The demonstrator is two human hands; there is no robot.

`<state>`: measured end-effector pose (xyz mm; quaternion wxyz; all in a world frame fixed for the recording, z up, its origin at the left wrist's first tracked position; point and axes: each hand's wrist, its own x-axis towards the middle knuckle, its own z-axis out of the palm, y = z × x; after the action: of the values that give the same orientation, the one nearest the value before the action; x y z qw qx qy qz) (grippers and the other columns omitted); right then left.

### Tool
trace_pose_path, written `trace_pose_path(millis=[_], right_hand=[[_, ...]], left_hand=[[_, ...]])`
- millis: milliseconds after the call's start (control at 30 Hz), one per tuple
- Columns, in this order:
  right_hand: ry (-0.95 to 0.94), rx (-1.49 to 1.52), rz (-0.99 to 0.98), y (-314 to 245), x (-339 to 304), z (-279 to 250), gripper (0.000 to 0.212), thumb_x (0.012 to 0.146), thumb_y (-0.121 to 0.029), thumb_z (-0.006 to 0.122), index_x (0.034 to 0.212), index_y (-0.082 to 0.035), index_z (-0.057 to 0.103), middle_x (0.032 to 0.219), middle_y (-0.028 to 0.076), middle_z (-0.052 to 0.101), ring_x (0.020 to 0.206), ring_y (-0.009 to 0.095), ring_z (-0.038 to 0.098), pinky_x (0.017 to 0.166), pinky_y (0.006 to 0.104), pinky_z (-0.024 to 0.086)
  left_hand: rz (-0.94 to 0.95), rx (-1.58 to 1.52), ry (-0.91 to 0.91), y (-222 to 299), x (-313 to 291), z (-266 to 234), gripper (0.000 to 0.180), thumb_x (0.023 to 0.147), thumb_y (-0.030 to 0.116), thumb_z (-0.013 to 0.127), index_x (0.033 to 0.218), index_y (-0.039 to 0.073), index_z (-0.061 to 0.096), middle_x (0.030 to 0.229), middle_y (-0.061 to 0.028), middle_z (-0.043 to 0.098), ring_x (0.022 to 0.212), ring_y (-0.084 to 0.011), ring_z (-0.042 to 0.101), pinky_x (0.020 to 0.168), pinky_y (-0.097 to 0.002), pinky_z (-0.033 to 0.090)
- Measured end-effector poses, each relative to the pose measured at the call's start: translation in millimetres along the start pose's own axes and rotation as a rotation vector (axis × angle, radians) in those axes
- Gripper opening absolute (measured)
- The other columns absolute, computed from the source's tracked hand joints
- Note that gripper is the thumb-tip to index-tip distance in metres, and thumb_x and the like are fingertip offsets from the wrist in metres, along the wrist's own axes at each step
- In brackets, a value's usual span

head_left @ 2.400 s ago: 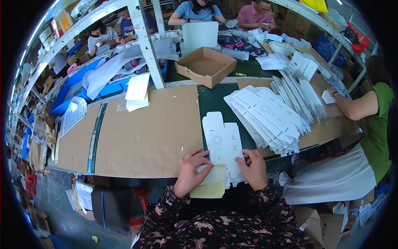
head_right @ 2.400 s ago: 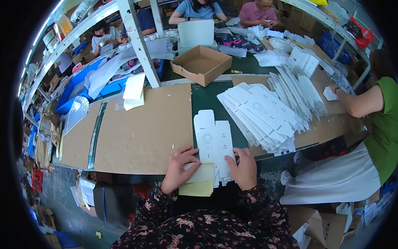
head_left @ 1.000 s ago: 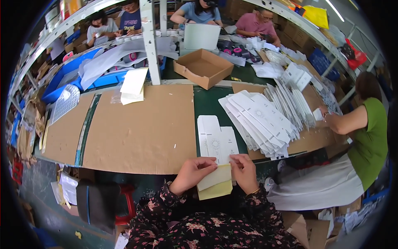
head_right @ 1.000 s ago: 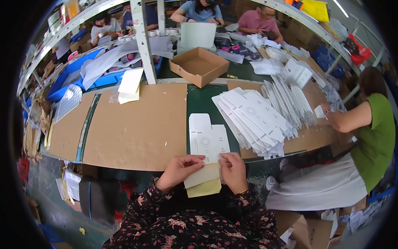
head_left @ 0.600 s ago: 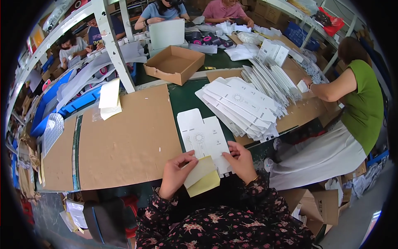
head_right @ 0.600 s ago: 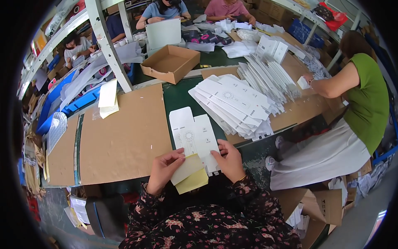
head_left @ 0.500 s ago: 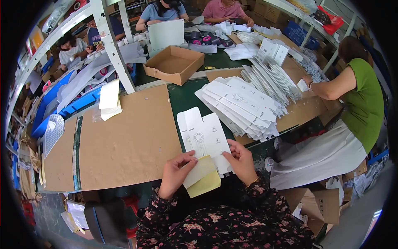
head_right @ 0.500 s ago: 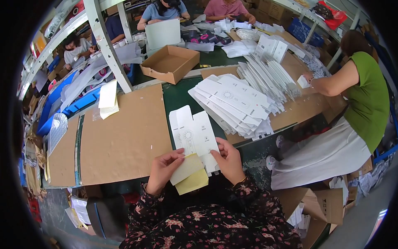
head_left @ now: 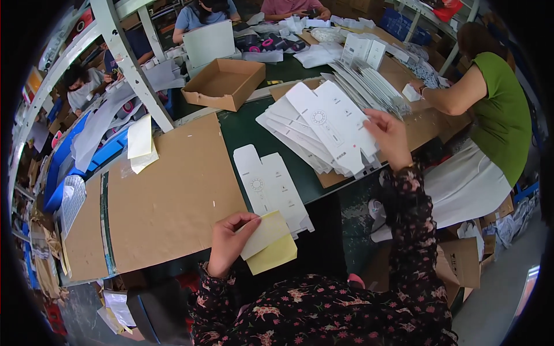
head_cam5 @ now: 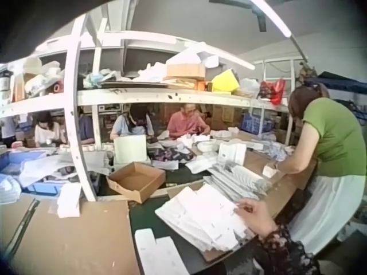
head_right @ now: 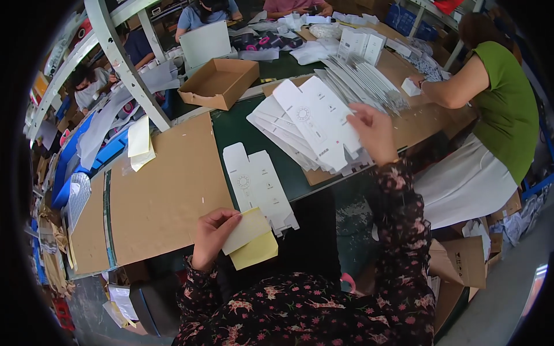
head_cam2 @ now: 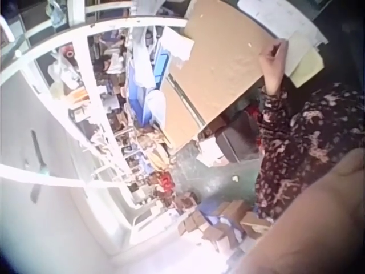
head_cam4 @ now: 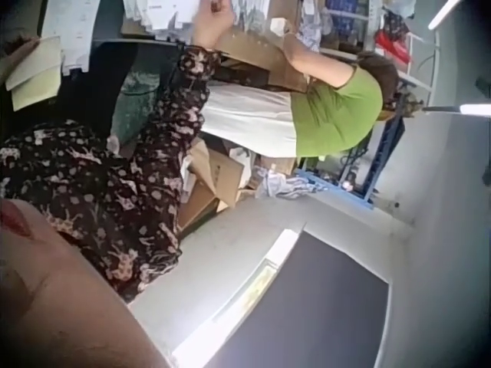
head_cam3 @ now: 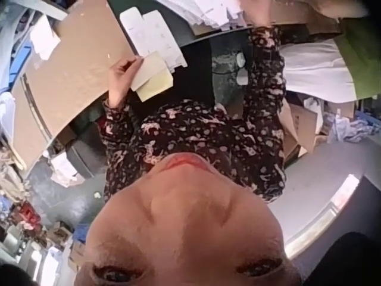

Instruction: The person picks up a flat box, peels a sticker from a sheet, and presses it onto the box. They then set the box aside and repeat the process with another box and sticker.

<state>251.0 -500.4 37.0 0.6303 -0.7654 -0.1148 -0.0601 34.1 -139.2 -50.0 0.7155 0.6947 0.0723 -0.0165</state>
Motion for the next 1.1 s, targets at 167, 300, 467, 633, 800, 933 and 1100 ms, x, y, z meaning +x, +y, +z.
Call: trace_pose_path(millis=[167,300,467,633,800,933,1100], right_hand=[[0.163,-0.657,-0.51,-26.0,-20.9,42.7,0.022,0.095,-0.003,0.074,0.117,-0.001,0.073,0.105,0.004,0.073,0.091,0.01,0.064,0.081,0.0259,0.051],[-0.261,-0.268,-0.301,-42.5,-89.5,115.1,0.023,0.091,-0.005,0.078,0.113,-0.001,0.072,0.109,0.005,0.072,0.091,0.011,0.062,0.082,0.0262,0.051],[-0.437,-0.069,-0.172,-16.5,-112.8,146.7,0.023,0.091,-0.003,0.077,0.113,-0.001,0.071,0.105,0.004,0.073,0.091,0.011,0.063,0.081,0.0264,0.051],[-0.475,-0.084,-0.153,-6.5,-116.5,153.0,0.02,0.089,-0.001,0.078,0.108,-0.001,0.072,0.1,0.005,0.072,0.092,0.015,0.065,0.079,0.0294,0.052],[-0.438,-0.234,-0.475,-10.3,-108.2,161.2,0.014,0.088,-0.003,0.077,0.101,-0.003,0.071,0.095,0.008,0.069,0.088,0.027,0.066,0.079,0.0383,0.052],[-0.46,-0.312,-0.559,-12.1,-105.0,164.1,0.015,0.085,0.003,0.077,0.098,-0.002,0.072,0.094,0.008,0.069,0.087,0.026,0.065,0.076,0.0352,0.051],[-0.486,-0.452,-0.715,-17.3,-100.2,165.7,0.015,0.085,0.003,0.077,0.096,-0.004,0.071,0.095,0.008,0.069,0.089,0.027,0.065,0.081,0.0358,0.051]], left_hand=[[0.084,0.126,0.063,15.1,3.6,5.1,0.014,0.098,0.009,0.075,0.104,-0.004,0.076,0.097,-0.006,0.077,0.091,-0.0103,0.069,0.083,-0.0258,0.054],[0.265,0.253,0.061,34.9,16.2,12.7,0.012,0.095,0.008,0.077,0.102,-0.003,0.076,0.096,-0.0091,0.076,0.092,-0.0152,0.071,0.084,-0.0273,0.054],[0.346,0.205,0.085,35.3,18.6,19.6,0.014,0.093,0.008,0.079,0.103,-0.002,0.077,0.094,-0.0092,0.075,0.09,-0.0171,0.071,0.081,-0.0293,0.054],[0.236,0.216,0.064,27.2,13.2,4.9,0.008,0.094,0.004,0.077,0.101,0.0,0.077,0.09,-0.0052,0.073,0.088,-0.0129,0.066,0.078,-0.0276,0.052],[0.359,0.33,0.045,25.4,17.7,2.3,0.011,0.092,0.008,0.078,0.1,0.0,0.076,0.091,-0.0111,0.074,0.086,-0.0248,0.069,0.077,-0.035,0.054],[0.413,0.422,0.061,22.7,20.1,-0.4,0.009,0.093,0.008,0.077,0.097,0.0,0.076,0.091,-0.0124,0.073,0.085,-0.0282,0.068,0.077,-0.0374,0.052],[0.419,0.418,0.069,18.4,24.4,-0.3,0.009,0.092,0.009,0.077,0.095,0.0,0.076,0.089,-0.0129,0.073,0.084,-0.0294,0.067,0.076,-0.0387,0.051]])
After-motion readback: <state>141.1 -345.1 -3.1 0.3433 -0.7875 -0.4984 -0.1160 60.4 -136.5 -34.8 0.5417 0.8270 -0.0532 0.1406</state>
